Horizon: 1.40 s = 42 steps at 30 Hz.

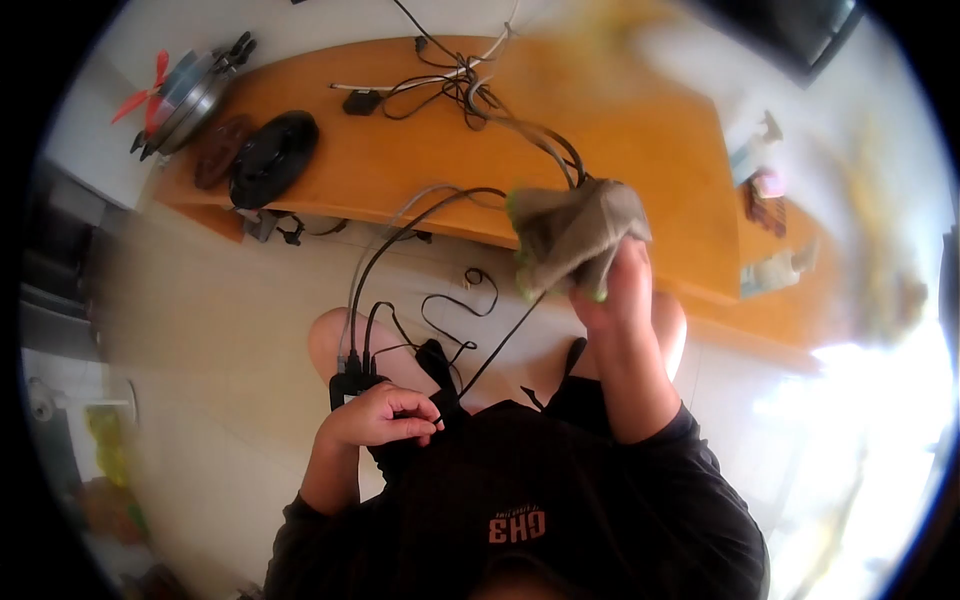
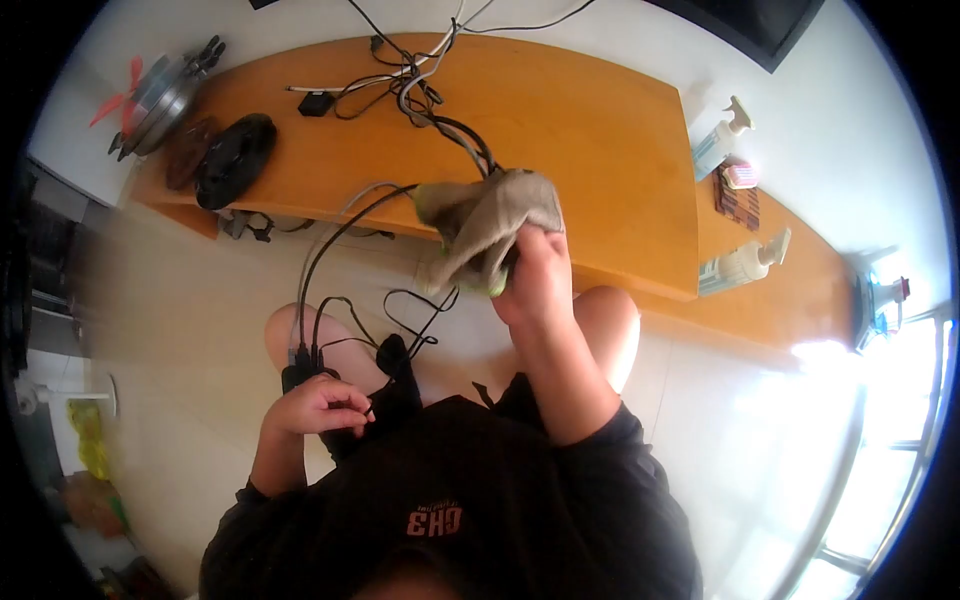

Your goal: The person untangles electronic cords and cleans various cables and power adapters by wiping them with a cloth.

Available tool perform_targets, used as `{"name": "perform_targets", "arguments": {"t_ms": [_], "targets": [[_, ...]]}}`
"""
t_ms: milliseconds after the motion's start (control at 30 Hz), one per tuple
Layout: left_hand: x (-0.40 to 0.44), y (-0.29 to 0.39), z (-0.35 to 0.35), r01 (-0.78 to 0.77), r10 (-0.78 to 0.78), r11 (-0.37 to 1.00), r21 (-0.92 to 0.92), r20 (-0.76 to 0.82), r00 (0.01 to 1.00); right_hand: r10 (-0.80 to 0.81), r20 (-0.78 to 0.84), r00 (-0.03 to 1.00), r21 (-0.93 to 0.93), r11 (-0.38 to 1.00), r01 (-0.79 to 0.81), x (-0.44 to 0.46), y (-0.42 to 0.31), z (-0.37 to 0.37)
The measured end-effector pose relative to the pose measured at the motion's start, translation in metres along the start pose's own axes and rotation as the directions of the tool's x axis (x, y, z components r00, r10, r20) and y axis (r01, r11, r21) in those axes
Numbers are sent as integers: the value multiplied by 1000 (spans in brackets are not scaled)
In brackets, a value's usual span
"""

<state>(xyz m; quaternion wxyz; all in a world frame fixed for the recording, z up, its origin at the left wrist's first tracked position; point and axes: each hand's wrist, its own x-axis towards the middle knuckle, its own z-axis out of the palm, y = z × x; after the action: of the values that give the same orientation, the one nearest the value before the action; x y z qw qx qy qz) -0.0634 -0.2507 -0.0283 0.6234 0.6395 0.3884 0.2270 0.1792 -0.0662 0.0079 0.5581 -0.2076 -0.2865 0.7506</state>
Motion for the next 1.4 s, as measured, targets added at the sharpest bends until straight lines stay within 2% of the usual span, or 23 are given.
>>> {"name": "perform_targets", "arguments": {"t_ms": [33,100,133,233,333,433,533,633,667,767,800,833,867,967,1033,1100,1133,1167,1200,1233,1267,1333,1400], "targets": [[2,2,-3,-18,17,998,61,12,1000,-34,78,996,-42,998,37,-3,0,2],[9,16,-3,-31,65,990,137,-254,965,-89,233,968,-114,986,119,-9,2,5],[13,23,-6,-28,93,984,174,-378,921,-106,276,955,-366,908,206,-14,-3,12],[33,20,-29,-204,78,965,-162,-569,819,-87,498,863,-531,756,383,-20,6,24],[73,43,-52,-425,62,800,-424,-646,761,-39,715,698,-568,549,613,-18,17,33],[104,61,-64,-370,-84,802,-469,-702,707,18,743,669,-626,373,685,-24,30,34],[123,53,-77,-361,-115,787,-499,-695,710,48,760,649,-617,367,696,-31,27,36],[134,40,-98,-482,-342,516,-709,-686,642,174,804,568,-563,530,634,-44,17,29],[133,39,-104,-515,-299,456,-726,-670,680,169,844,509,-493,616,614,-47,14,24],[135,39,-120,-553,-304,318,-770,-635,710,43,840,541,-331,832,446,-55,-4,16],[137,35,-125,-540,-247,307,-783,-614,750,8,791,612,-291,884,365,-59,-9,13],[140,38,-124,-551,-209,349,-758,-636,743,12,800,599,-246,918,311,-59,-17,4],[145,42,-121,-562,-170,389,-730,-656,735,38,776,630,-330,875,354,-64,-27,0],[163,45,-120,-595,-176,403,-695,-697,695,24,839,543,-340,803,490,-67,-45,-7],[175,46,-124,-636,-215,355,-685,-722,658,-48,906,420,-209,812,544,-66,-48,-12],[186,40,-136,-656,-203,335,-676,-732,650,-219,689,691,-240,830,503,-80,-48,-3],[190,40,-143,-665,-213,338,-666,-743,635,-314,315,896,-307,860,409,-106,-49,24],[195,38,-150,-674,-223,344,-654,-754,618,-439,228,869,-500,714,491,-112,-55,34],[197,31,-160,-682,-179,355,-640,-762,622,-553,134,822,-690,544,478,-118,-61,43],[195,32,-168,-686,-218,353,-636,-769,600,-597,323,734,-823,205,529,-116,-71,41],[194,31,-175,-690,-257,354,-631,-775,577,-615,498,612,-839,-162,519,-115,-81,40],[187,33,-186,-691,-305,317,-650,-760,574,-660,526,536,-849,-364,384,-112,-95,37],[181,34,-194,-733,-293,283,-618,-784,548,-717,465,519,-885,-394,249,-98,-107,37]]}}
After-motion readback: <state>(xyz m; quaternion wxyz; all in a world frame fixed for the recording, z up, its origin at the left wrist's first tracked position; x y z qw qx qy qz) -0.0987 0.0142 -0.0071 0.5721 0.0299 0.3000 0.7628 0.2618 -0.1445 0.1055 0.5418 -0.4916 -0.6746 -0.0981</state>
